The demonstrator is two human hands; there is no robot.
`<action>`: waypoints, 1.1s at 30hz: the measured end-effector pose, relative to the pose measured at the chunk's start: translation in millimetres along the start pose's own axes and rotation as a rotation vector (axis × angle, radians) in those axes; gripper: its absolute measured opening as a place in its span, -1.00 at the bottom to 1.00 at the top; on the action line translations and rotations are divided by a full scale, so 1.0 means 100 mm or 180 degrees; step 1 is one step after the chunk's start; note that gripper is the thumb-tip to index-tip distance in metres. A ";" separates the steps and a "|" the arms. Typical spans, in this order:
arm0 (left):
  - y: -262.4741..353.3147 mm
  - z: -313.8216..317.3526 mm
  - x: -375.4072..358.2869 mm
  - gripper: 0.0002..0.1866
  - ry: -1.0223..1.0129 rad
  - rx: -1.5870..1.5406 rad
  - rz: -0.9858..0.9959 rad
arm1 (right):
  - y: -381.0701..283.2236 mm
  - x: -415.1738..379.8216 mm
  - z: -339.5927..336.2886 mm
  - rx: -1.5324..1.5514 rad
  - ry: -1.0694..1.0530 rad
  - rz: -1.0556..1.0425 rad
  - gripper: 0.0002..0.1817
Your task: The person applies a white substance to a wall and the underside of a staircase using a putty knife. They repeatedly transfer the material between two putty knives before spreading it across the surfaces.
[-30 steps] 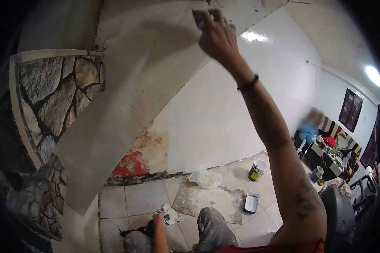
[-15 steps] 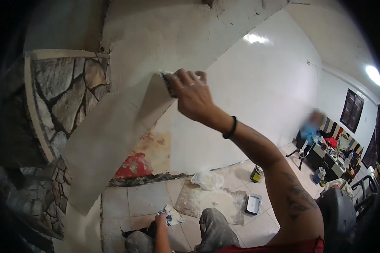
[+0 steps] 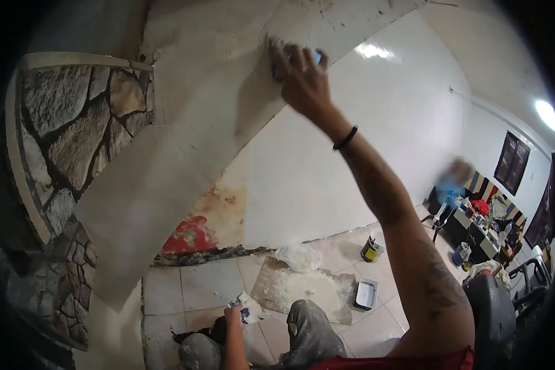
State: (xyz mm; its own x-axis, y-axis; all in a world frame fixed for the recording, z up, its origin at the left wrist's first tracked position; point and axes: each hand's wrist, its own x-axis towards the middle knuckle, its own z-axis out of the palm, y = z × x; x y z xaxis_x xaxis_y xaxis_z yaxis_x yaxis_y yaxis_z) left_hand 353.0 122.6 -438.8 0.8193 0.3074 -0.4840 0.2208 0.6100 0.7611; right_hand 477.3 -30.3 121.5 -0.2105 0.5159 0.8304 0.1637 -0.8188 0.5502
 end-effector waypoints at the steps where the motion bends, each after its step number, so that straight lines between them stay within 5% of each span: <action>1: 0.05 0.02 -0.08 -0.75 0.0012 0.0061 0.0022 | -0.15 -0.14 0.00 0.0020 0.0145 -0.0101 -0.53; 2: 0.01 0.00 0.02 -0.75 0.0103 0.0151 -0.0285 | -0.28 -0.31 -0.04 0.0199 0.0058 -0.0143 -0.53; 6: -0.11 -0.05 0.14 -0.72 -0.0341 -0.0512 0.0066 | -0.76 -0.82 -0.69 0.1133 -0.1074 0.0271 -0.53; 8: -0.13 -0.13 0.20 -0.68 -0.0797 -0.0947 0.0247 | -0.85 -1.13 -1.05 0.2296 -0.1079 0.0749 -0.45; 11: 0.38 -0.01 -0.35 -0.63 -0.0218 -0.0788 0.0185 | -1.06 -1.99 -1.40 0.5178 -0.1272 0.3358 -0.29; 13: 0.74 0.11 -0.88 -0.64 -0.0449 -0.0992 0.0186 | -1.32 -2.49 -1.58 0.5112 -0.1899 0.4398 -0.29; 16: 0.86 0.19 -1.23 -0.72 -0.0680 -0.0983 0.0494 | -1.82 -3.10 -1.76 0.6987 -0.1501 0.5426 -0.24; 19: 0.85 0.26 -1.42 -0.78 -0.0461 -0.0803 0.0696 | -2.06 -3.28 -2.00 0.6515 -0.2180 0.4485 -0.17; 20: 0.83 0.26 -1.43 -0.78 -0.0372 -0.0792 0.0711 | -2.08 -3.28 -2.03 0.6171 -0.2387 0.3590 -0.14; 24: 0.78 0.16 -1.44 -0.78 -0.0370 -0.0839 0.0703 | -2.26 -3.45 -2.02 0.5551 -0.2555 0.2124 -0.18; 27: 0.87 0.12 -1.53 -0.78 -0.0305 -0.0930 0.0652 | -2.29 -4.02 -2.02 0.4954 -0.4110 0.1132 -0.18; 31: 0.77 0.01 -1.38 -0.79 -0.0091 -0.0183 0.0951 | -2.11 -4.13 -2.00 0.5247 -0.3646 0.2257 -0.20; 33: 0.68 -0.04 -1.27 -0.79 -0.0103 0.0228 0.0893 | -2.03 -3.89 -1.99 0.5144 -0.3568 0.2110 -0.23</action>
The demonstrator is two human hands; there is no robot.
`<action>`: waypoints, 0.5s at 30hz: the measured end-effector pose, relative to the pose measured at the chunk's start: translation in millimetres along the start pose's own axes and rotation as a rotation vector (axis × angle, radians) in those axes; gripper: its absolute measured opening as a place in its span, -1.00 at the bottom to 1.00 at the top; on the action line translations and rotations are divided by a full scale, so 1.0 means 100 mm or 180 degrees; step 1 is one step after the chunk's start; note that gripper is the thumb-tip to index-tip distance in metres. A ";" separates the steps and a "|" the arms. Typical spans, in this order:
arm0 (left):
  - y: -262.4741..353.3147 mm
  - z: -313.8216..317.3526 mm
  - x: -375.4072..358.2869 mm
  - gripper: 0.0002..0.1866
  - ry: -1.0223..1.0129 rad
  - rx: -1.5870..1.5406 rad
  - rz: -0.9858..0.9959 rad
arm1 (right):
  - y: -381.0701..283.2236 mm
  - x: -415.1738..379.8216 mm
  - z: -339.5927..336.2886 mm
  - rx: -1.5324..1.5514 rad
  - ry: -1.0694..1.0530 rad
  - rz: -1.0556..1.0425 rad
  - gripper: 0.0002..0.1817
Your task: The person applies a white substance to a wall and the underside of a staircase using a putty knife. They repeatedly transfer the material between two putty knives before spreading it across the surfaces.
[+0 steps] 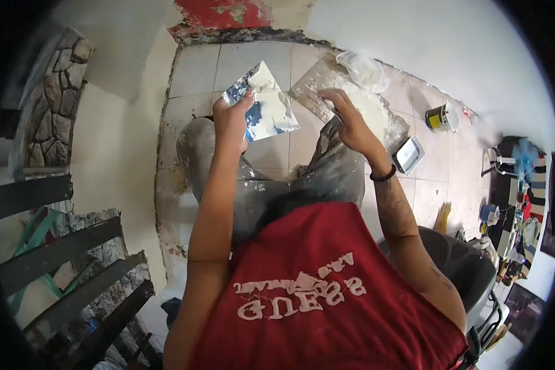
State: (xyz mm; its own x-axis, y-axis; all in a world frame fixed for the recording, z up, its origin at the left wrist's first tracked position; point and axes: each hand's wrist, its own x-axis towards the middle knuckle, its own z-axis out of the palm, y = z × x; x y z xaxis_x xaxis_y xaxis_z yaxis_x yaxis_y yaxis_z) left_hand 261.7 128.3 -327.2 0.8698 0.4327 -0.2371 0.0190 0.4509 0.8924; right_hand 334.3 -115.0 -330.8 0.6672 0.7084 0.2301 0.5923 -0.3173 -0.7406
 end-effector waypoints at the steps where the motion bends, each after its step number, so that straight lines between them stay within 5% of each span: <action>1: -0.04 0.01 0.02 -0.82 -0.0047 -0.0041 -0.0006 | -0.20 0.07 -0.04 0.0112 -0.0027 -0.0076 -0.26; 10: -0.16 0.01 0.08 -0.82 0.0387 0.1460 0.0656 | -0.30 0.00 0.58 -0.0156 -0.0427 -0.0180 -0.21; 15: -0.13 -0.11 0.12 -0.82 0.0390 0.1285 0.0772 | -0.38 0.04 0.33 0.0267 -0.0555 -0.0570 -0.18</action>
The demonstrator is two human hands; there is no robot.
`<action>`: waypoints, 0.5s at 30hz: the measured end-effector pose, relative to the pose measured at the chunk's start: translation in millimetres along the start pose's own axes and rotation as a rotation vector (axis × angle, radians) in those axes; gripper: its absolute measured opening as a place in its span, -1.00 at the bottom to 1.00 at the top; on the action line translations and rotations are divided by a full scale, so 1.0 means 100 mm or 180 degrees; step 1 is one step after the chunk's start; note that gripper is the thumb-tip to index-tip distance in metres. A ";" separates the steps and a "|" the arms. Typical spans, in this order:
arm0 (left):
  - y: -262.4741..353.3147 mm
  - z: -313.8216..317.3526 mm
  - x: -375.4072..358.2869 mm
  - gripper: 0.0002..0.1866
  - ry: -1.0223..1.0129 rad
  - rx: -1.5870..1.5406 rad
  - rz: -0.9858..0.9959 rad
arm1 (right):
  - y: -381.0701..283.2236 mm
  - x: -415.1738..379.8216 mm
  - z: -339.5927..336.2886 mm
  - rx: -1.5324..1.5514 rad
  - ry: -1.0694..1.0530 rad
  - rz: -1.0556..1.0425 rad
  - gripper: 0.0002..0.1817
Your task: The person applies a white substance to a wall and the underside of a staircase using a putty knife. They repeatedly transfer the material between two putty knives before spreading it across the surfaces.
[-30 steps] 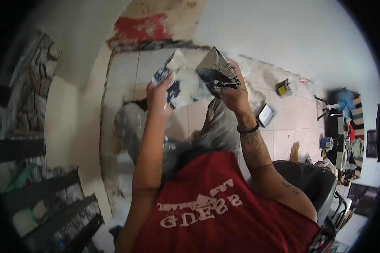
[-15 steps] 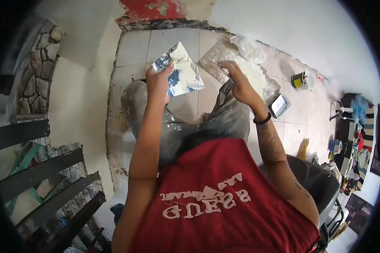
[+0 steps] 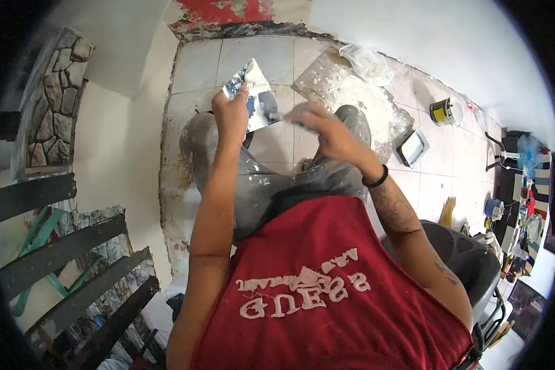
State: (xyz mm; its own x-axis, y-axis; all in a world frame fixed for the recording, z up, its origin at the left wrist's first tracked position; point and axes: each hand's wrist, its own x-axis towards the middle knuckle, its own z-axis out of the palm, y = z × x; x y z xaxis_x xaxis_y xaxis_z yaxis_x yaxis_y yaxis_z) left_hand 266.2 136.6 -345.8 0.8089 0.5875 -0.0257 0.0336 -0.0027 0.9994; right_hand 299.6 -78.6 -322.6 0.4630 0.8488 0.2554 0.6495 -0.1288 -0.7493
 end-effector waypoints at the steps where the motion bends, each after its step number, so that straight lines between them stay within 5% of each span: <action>1: 0.00 0.00 0.00 -0.82 -0.0047 -0.0056 0.0042 | -0.02 0.06 -0.06 -0.0035 0.0081 0.0095 -0.18; 4: 0.10 0.09 -0.09 -0.81 -0.0094 -0.0262 -0.0238 | 0.01 0.22 -0.09 -0.0383 0.0294 0.0284 -0.20; 8: 0.17 0.16 -0.09 -0.78 0.0311 0.0168 0.0269 | 0.01 0.18 0.25 -0.0474 0.0216 0.0158 -0.22; 12: -0.06 0.06 0.15 -0.80 0.0317 -0.0562 -0.0104 | -0.07 0.10 0.15 0.0228 -0.0246 0.0208 -0.19; 15: -0.09 -0.01 0.36 -0.80 0.0379 -0.1070 -0.0487 | -0.04 -0.04 -0.24 0.1092 0.0288 0.0574 -0.17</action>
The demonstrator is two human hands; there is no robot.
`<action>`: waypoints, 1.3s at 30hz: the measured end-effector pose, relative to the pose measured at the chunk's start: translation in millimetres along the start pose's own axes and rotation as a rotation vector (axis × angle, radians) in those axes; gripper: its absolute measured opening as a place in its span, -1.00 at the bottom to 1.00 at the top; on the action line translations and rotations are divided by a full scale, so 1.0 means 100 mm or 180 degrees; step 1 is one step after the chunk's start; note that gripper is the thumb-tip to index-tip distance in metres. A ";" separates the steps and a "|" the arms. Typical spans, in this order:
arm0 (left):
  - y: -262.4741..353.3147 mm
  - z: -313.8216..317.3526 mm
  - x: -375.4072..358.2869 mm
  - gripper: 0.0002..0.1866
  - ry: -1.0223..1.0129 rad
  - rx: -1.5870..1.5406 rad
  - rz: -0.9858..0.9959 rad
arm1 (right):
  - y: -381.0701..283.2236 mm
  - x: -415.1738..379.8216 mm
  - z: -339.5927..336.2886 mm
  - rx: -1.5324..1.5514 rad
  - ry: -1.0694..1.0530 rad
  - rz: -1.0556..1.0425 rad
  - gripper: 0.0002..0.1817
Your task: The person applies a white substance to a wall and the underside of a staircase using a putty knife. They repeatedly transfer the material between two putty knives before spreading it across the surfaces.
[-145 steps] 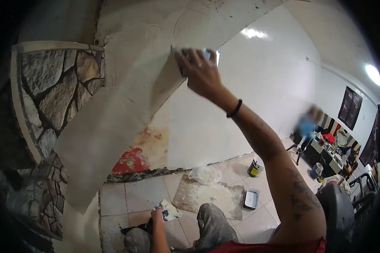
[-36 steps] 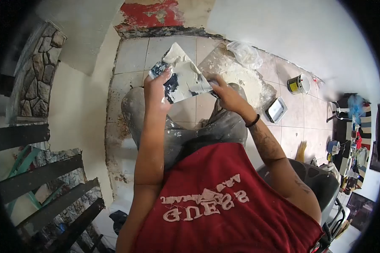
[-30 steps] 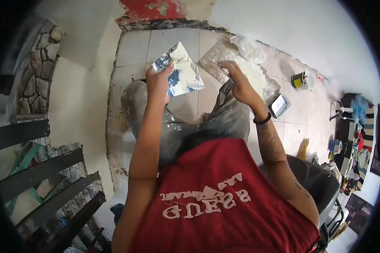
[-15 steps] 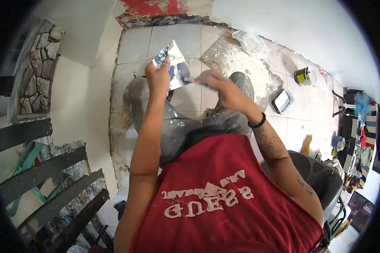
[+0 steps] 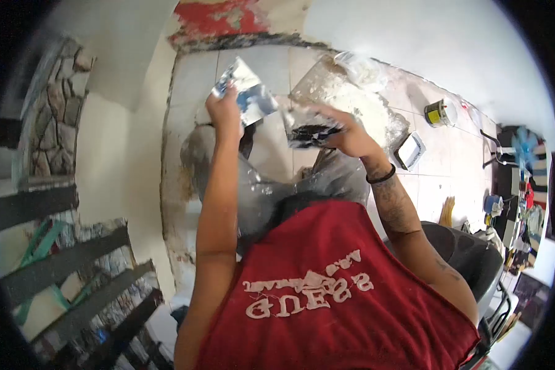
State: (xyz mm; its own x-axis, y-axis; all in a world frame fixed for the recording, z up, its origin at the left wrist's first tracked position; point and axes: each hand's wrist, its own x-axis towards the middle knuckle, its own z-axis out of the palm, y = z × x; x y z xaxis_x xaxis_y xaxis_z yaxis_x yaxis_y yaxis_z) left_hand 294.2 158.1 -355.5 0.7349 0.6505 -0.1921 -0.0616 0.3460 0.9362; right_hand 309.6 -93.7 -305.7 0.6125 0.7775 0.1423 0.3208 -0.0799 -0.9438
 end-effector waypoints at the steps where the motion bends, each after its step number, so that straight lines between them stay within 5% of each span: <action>1: -0.02 -0.03 0.08 -0.78 0.0028 -0.0090 -0.0094 | 0.16 -0.03 -0.12 0.0400 0.0120 -0.0248 -0.21; 3: -0.10 -0.02 0.24 -0.69 0.0161 0.0017 -0.0470 | 0.47 -0.09 -0.38 0.1183 0.0267 -0.0790 -0.29; 5: -0.60 -0.20 0.51 -0.49 0.0073 0.0001 -0.0528 | 0.54 0.09 -0.56 0.1423 0.0756 -0.0626 -0.32; 6: -0.72 -0.17 0.51 -0.43 0.0600 -0.0042 -0.0811 | 0.24 0.15 -0.55 0.2466 0.0849 0.0024 -0.34; 7: -0.83 -0.23 0.57 -0.41 0.0088 -0.0343 -0.0864 | -0.09 0.22 -0.52 0.3568 0.1172 0.0636 -0.36; 8: -0.52 -0.04 0.38 -0.52 0.0558 -0.0100 -0.0992 | -0.30 0.33 -0.66 0.4034 0.1022 0.0201 -0.38; 9: -0.73 -0.17 0.50 -0.64 -0.0158 -0.0674 -0.1026 | -0.60 0.43 -0.81 0.3685 0.0958 -0.0230 -0.37; 10: -0.61 -0.14 0.41 -0.73 -0.0171 -0.0583 -0.1099 | -0.99 0.50 -0.91 0.3374 0.0902 -0.0627 -0.35; 12: -0.60 -0.13 0.40 -0.72 -0.0021 -0.0474 -0.0996 | -1.89 0.66 -1.13 0.1510 0.1132 -0.1417 -0.29; 15: -0.62 -0.13 0.43 -0.80 0.0001 -0.0062 -0.1055 | -2.80 0.94 -1.39 -0.2326 0.2419 -0.2284 -0.42; 16: -0.61 -0.16 0.41 -0.81 -0.0156 -0.0182 -0.0968 | -3.05 1.10 -1.49 -0.2953 0.2513 -0.2785 -0.42; 20: -0.58 -0.19 0.45 -0.81 -0.0221 -0.0459 -0.0929 | -3.74 1.53 -1.62 -0.4538 0.2827 -0.2928 -0.33; 27: -0.87 -0.25 0.63 -0.80 -0.0296 -0.0491 -0.0821 | -4.02 2.00 -1.61 -0.5911 0.3137 -0.2926 -0.49; 32: -0.72 -0.21 0.51 -0.79 -0.0248 -0.0478 -0.0817 | -3.61 2.39 -1.77 -0.6252 0.3658 -0.3379 -0.58; 39: -0.63 -0.25 0.46 -0.79 -0.0190 -0.0458 -0.0890 | -2.83 2.05 -1.26 -0.5819 0.2928 -0.2612 -0.59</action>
State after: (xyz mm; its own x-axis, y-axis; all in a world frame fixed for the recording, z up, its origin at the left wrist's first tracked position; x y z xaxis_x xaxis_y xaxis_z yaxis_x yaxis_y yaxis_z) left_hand 314.6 183.5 -430.5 0.7749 0.4771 -0.4145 0.0567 0.6007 0.7975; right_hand 435.3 9.7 27.9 -0.0774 0.5552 0.8281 0.4064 -0.7409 0.5347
